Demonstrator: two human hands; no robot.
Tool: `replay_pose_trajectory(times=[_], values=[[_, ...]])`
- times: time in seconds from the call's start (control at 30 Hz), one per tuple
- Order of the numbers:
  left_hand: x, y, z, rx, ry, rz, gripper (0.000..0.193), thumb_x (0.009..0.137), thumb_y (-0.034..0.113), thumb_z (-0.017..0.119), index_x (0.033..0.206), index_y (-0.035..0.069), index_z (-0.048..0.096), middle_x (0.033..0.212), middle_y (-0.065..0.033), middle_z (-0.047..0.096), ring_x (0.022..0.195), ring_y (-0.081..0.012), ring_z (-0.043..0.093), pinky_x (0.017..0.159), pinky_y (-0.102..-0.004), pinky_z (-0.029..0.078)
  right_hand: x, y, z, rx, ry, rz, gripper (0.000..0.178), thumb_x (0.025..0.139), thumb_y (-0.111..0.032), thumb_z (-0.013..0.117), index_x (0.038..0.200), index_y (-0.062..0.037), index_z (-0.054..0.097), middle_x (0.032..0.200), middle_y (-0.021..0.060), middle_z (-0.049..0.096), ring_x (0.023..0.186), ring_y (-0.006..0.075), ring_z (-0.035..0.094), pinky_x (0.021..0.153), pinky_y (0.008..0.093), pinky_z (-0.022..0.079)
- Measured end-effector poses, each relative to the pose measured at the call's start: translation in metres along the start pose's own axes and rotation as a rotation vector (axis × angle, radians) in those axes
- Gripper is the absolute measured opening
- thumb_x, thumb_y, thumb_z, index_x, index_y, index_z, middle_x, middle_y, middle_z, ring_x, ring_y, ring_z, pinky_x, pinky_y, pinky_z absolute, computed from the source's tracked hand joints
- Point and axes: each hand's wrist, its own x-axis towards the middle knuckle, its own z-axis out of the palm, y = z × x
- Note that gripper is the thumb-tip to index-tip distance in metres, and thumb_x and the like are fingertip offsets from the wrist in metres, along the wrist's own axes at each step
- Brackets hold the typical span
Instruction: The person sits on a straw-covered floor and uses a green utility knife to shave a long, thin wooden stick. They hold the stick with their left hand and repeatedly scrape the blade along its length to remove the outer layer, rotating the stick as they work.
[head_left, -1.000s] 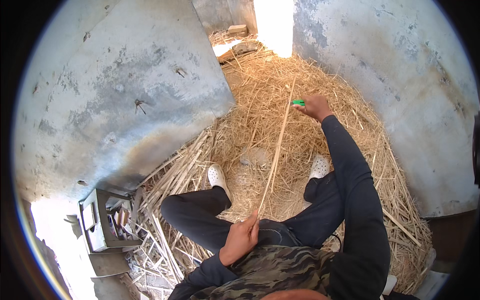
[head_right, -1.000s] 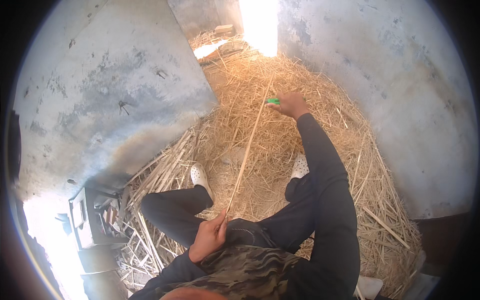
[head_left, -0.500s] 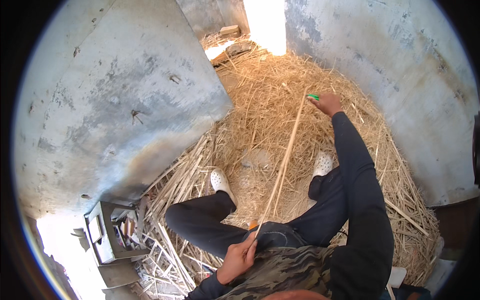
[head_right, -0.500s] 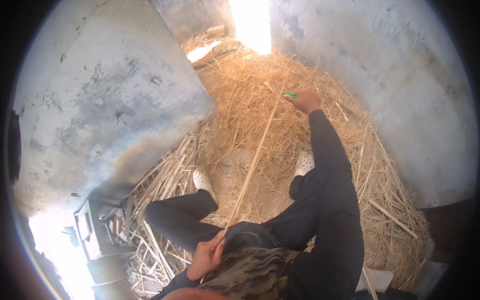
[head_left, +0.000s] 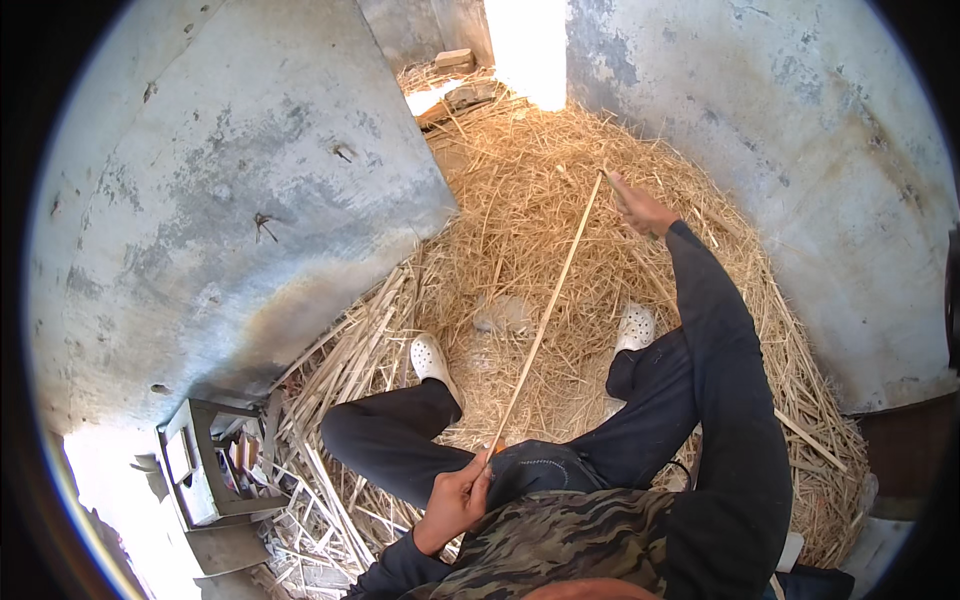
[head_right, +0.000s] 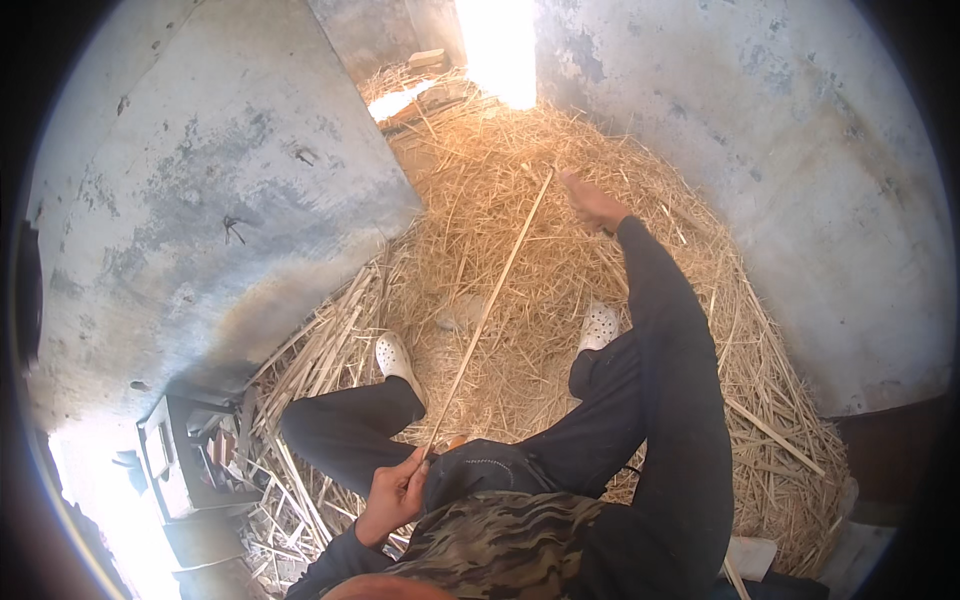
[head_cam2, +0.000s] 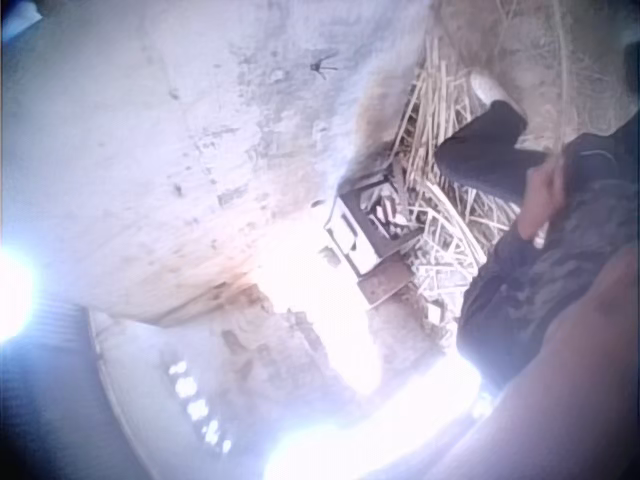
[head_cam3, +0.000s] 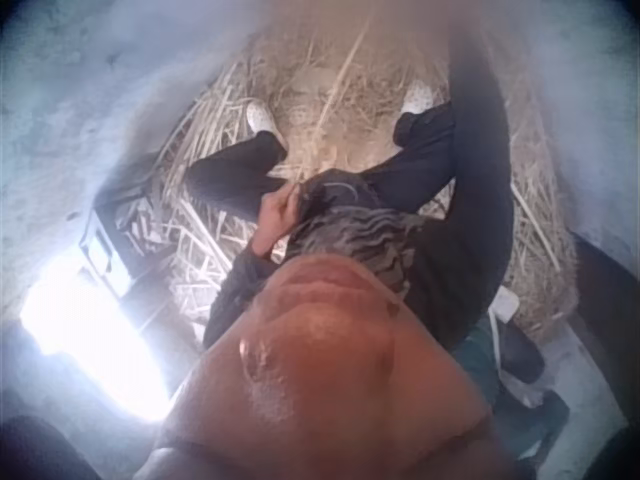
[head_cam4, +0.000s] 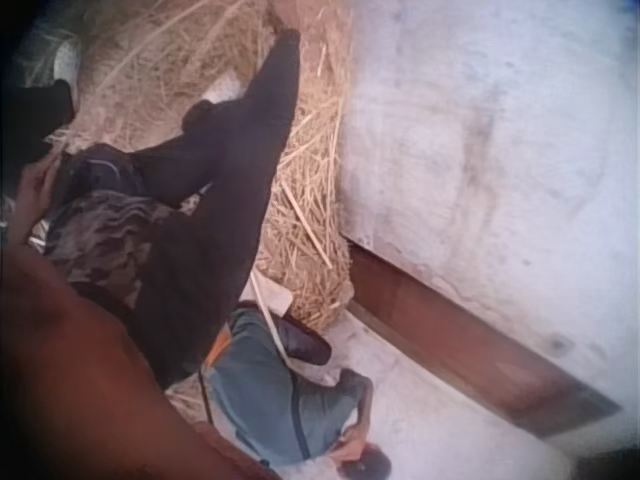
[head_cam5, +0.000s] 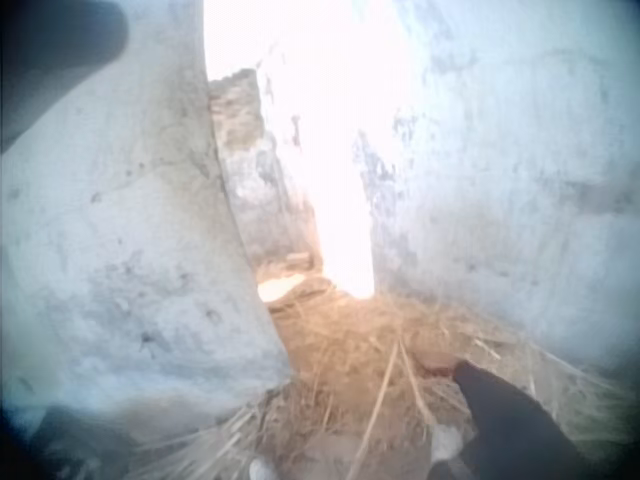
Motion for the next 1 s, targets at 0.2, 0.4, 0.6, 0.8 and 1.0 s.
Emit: replay_pose_trajectory(times=[0.2,0.4,0.6,0.8,1.0], values=[[-0.004,0.0,0.012,0.042,0.006,0.022,0.032,0.09,0.002,0.059,0.12,-0.008,0.059,0.063,-0.0209,0.054,0.049,-0.0173,0.055,0.05,-0.027,0.043,-0.007,-0.002,0.013,-0.844,0.578,-0.285,0.052,0.096,-0.059,0.041,0.086,-0.0116,0.059,0.057,0.0054,0.058,0.048,0.0228,0.058,0.049,0.04,0.045],[-0.015,-0.004,0.016,0.113,0.014,0.153,0.035,0.089,0.001,0.059,0.123,-0.006,0.058,0.062,-0.0203,0.053,0.05,-0.0195,0.056,0.053,-0.028,0.046,0.001,0.02,-0.022,-0.781,0.499,-0.222,0.06,0.095,-0.064,0.037,0.083,-0.0093,0.06,0.058,0.0099,0.056,0.05,0.028,0.054,0.047,0.0423,0.043],[-0.016,-0.018,0.014,0.129,0.02,0.164,0.034,0.089,-0.001,0.058,0.122,-0.006,0.059,0.062,-0.0194,0.054,0.048,-0.0237,0.058,0.051,-0.029,0.046,0.001,-0.004,-0.017,0.269,-0.1,0.206,0.067,0.091,-0.074,0.034,0.066,-0.0117,0.039,0.048,-0.002,0.031,0.038,0.01,0.028,0.035,0.0289,0.026],[-0.037,-0.026,0.015,0.099,0.006,0.074,0.031,0.087,-0.002,0.059,0.118,-0.007,0.061,0.065,-0.021,0.057,0.052,-0.0253,0.061,0.053,-0.03,0.048,-0.028,-0.012,-0.038,0.941,-0.237,0.226,0.061,0.093,-0.073,0.029,0.07,-0.0166,0.039,0.045,-0.0112,0.026,0.033,0.0016,0.024,0.029,0.0187,0.023],[-0.031,-0.031,0.019,0.098,0.053,0.083,0.031,0.086,-0.001,0.059,0.117,-0.007,0.061,0.066,-0.0221,0.058,0.051,-0.0281,0.062,0.051,-0.0317,0.048,-0.034,-0.013,-0.029,0.525,0.244,0.114,0.063,0.089,-0.07,0.048,0.097,-0.0083,0.055,0.055,-0.0056,0.037,0.036,0.0042,0.029,0.035,0.0234,0.023]])
